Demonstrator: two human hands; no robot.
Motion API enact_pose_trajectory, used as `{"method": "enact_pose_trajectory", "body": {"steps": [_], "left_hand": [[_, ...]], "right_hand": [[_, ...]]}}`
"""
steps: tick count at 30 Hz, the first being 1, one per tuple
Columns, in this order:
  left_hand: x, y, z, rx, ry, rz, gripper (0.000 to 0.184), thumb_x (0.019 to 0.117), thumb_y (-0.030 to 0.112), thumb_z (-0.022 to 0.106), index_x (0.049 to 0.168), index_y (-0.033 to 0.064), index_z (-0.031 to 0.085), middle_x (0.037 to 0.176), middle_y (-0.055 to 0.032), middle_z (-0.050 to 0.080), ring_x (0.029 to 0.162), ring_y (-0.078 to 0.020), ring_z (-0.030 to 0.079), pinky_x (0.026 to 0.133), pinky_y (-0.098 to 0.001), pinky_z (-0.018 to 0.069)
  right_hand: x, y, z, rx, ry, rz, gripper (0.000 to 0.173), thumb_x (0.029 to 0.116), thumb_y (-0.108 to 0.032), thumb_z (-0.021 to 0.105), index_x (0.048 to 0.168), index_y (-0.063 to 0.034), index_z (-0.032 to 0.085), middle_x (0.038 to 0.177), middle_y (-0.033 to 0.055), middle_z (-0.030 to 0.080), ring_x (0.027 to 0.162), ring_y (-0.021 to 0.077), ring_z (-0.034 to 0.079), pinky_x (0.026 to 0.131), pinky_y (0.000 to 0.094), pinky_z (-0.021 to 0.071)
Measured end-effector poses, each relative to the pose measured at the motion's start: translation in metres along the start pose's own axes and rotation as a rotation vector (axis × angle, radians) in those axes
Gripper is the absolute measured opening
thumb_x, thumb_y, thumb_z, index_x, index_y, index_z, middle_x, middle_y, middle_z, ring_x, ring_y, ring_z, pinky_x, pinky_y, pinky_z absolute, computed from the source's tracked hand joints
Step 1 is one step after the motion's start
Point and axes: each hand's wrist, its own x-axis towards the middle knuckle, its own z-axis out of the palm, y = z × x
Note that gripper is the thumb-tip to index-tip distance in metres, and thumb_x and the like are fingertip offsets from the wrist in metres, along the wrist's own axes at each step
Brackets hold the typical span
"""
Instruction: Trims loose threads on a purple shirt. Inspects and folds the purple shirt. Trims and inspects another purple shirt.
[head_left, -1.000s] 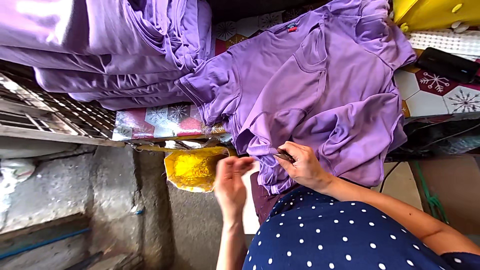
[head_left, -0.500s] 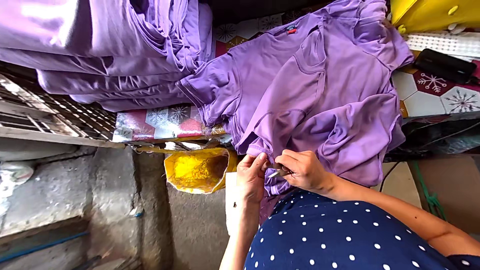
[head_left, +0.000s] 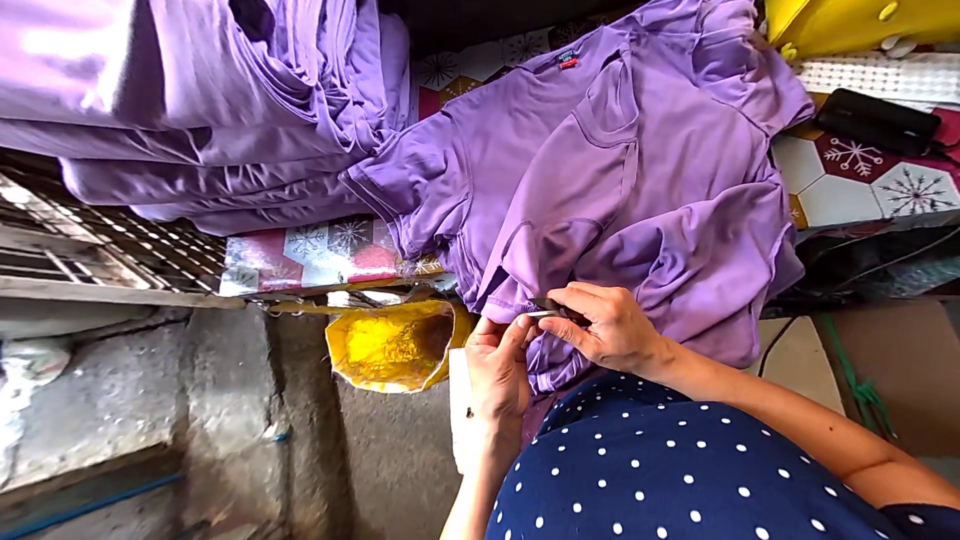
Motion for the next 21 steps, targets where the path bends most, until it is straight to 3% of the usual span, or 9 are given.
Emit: {"method": "enact_pose_trajectory", "body": {"steps": [6, 12, 21], "left_hand": [[0.001, -0.003, -0.001, 0.001, -0.005, 0.011, 0.021, 0.0907, -0.013, 0.056, 0.105, -0.0006, 0.064, 0.089, -0.0082, 0.074, 0.078, -0.0142, 0.073, 0.077, -0.0302, 0.0629], [0.001, -0.007, -0.002, 0.036, -0.011, 0.048, 0.019, 0.0897, -0.013, 0.059, 0.102, 0.0003, 0.066, 0.089, -0.0081, 0.075, 0.080, -0.0143, 0.074, 0.080, -0.0313, 0.0628], [0.002, -0.012, -0.002, 0.093, -0.021, 0.104, 0.016, 0.0891, -0.012, 0.060, 0.098, -0.0007, 0.067, 0.085, -0.0078, 0.075, 0.077, -0.0136, 0.073, 0.077, -0.0308, 0.0628]], "right_hand": [[0.000, 0.000, -0.002, 0.017, 0.042, -0.001, 0.032, 0.1024, -0.029, 0.060, 0.090, -0.0049, 0.076, 0.072, 0.0041, 0.067, 0.062, 0.0108, 0.062, 0.054, 0.0282, 0.0478], [0.000, -0.004, -0.010, -0.042, -0.004, 0.036, 0.036, 0.1003, -0.037, 0.061, 0.096, -0.0042, 0.077, 0.073, 0.0048, 0.067, 0.062, 0.0125, 0.061, 0.053, 0.0299, 0.0477], [0.000, -0.003, -0.009, -0.113, 0.022, 0.019, 0.035, 0.1006, -0.036, 0.060, 0.089, -0.0068, 0.076, 0.068, 0.0031, 0.064, 0.058, 0.0130, 0.059, 0.050, 0.0307, 0.0447]]}}
